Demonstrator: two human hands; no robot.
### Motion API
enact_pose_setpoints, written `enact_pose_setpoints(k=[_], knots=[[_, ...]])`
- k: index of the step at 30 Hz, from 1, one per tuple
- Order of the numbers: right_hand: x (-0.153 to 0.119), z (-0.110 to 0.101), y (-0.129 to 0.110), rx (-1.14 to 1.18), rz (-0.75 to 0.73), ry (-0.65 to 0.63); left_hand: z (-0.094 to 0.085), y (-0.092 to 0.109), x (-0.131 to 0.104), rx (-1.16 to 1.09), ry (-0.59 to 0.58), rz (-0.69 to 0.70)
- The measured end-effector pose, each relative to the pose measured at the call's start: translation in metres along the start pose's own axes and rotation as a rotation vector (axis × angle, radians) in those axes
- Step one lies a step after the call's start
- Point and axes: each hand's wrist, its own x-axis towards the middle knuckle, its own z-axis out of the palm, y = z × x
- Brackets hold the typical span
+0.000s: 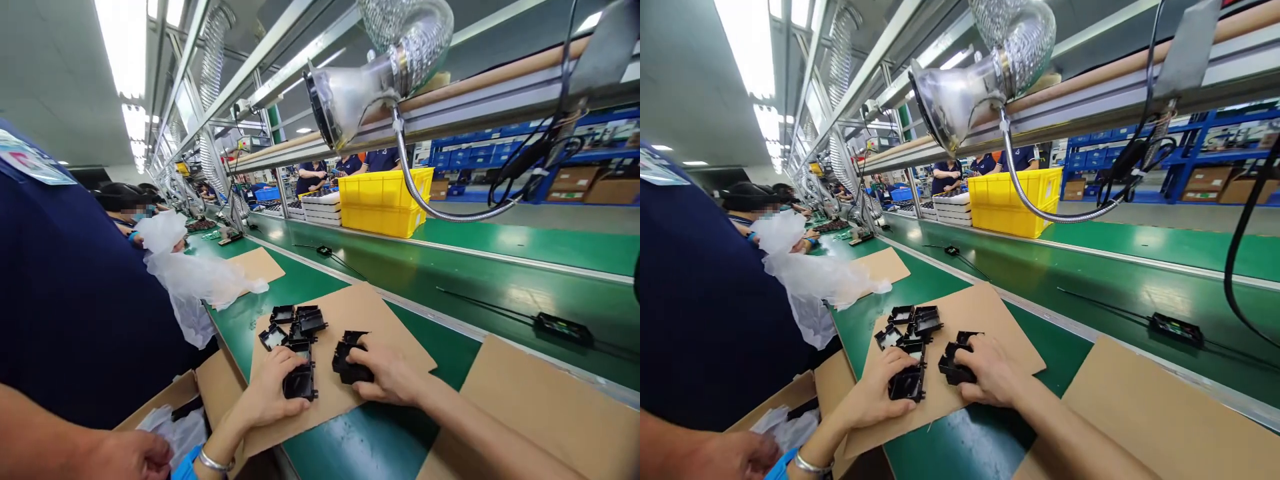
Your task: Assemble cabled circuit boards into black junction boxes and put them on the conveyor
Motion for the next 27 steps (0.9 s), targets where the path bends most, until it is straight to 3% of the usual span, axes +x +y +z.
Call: enact_pose_setpoints(k=[2, 5, 8, 10, 13, 15, 20, 24, 27], knots=[[-0.032, -0.023, 0.008, 0.118, 0.053, 0.046, -0.002, 0.003, 0.0, -0.006, -0.001, -0.003], [-0.088, -0.05, 0.024, 0.627, 0.325, 0.229, -0.005, 0.007, 0.001, -0.035, -0.004, 0.022], [-0.141, -0.061, 0.034, 1.208, 0.56, 0.431, -0.002, 0.016, 0.006, -0.161, 0.025, 0.031], [-0.171, -0.063, 0.036, 1.381, 0.622, 0.542, 0.007, 0.029, 0.015, -0.345, 0.012, 0.027], [-0.203, -0.065, 0.036, 1.373, 0.678, 0.638, 0.028, 0.073, 0.034, -0.684, -0.122, 0.098], [-0.221, -0.068, 0.035, 1.354, 0.699, 0.68, 0.044, 0.116, 0.048, -0.788, -0.24, 0.263], [-0.255, -0.081, 0.037, 1.284, 0.724, 0.756, 0.094, 0.22, 0.07, -0.502, -0.513, 0.765], [-0.275, -0.089, 0.037, 1.216, 0.749, 0.762, 0.139, 0.257, 0.067, -0.373, -0.554, 0.917], [-0.288, -0.092, 0.034, 1.201, 0.767, 0.781, 0.153, 0.263, 0.056, -0.584, -0.582, 0.82]])
